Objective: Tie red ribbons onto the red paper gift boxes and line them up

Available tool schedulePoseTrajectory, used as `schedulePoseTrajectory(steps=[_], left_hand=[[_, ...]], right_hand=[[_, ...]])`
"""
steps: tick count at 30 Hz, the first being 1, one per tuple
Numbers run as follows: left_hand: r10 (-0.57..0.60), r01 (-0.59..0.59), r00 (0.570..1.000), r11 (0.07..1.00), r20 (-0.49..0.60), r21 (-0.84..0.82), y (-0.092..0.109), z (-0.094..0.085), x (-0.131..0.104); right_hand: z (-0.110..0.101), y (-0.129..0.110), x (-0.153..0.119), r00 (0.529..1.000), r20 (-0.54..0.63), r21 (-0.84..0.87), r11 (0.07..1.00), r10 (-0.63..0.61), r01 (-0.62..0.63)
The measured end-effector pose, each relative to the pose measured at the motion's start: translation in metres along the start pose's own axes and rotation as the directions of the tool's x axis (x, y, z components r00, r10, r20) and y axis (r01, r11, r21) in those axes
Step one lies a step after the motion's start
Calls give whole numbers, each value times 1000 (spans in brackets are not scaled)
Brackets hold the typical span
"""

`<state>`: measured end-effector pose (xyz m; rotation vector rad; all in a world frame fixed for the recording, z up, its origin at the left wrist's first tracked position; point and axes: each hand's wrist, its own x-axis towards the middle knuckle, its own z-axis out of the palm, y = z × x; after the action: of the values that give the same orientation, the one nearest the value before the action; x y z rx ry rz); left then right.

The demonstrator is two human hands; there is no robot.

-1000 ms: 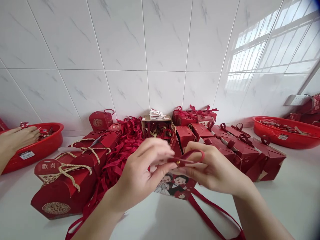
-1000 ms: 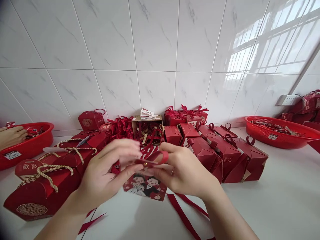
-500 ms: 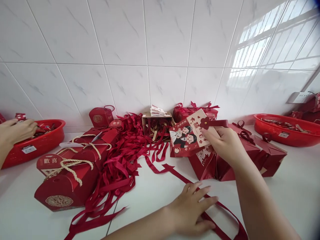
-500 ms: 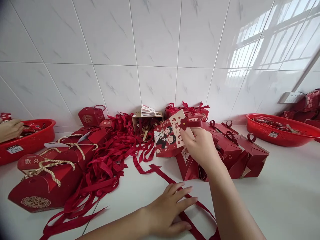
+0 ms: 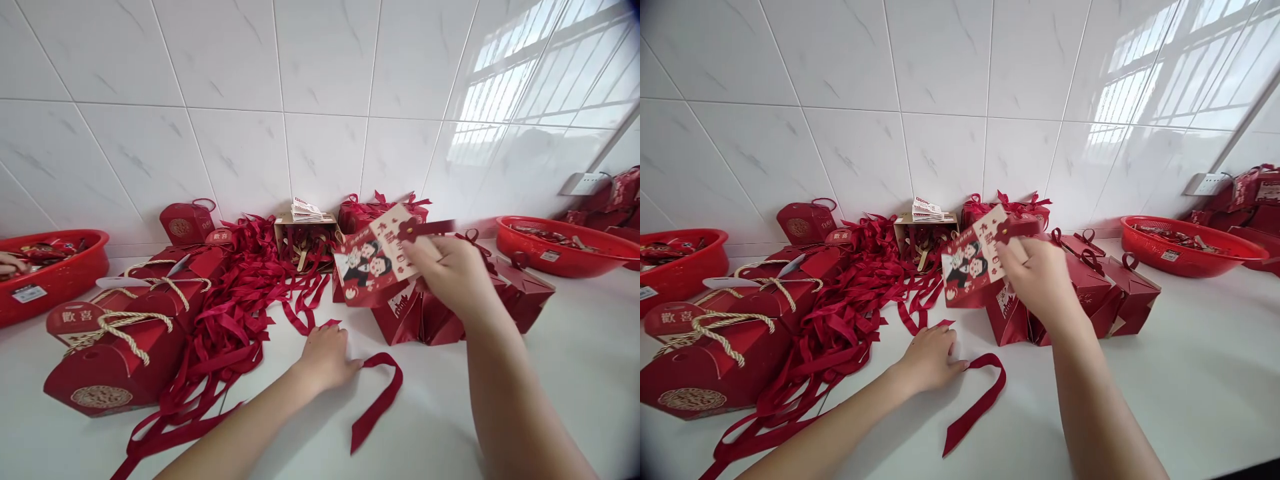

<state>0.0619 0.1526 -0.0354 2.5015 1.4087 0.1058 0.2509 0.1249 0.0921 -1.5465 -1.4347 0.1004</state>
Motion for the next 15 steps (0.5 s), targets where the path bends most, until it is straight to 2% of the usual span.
schedulePoseTrajectory(steps=[2,4,6,9,15], left_hand=[[-54,54,999,999,8,-7,0,0,0],[-89,89,996,996,11,-20,1,2,0],[-96,95,995,994,-16,-44,2,4,1],[-91,83,991,993,-102,-82,3,7,3],[-98,66,963,989,-253,-132,0,13,9]], right_hand=[[9,-1,0,984,179,-113,993,-7,27],[18,0,-1,934,358,-159,985,-5,67],[23,1,-3,886,463,-187,977,-2,100],[25,2,-4,868,496,-218,970,15,108],[22,-2,-4,818,551,-266,964,166,-16]])
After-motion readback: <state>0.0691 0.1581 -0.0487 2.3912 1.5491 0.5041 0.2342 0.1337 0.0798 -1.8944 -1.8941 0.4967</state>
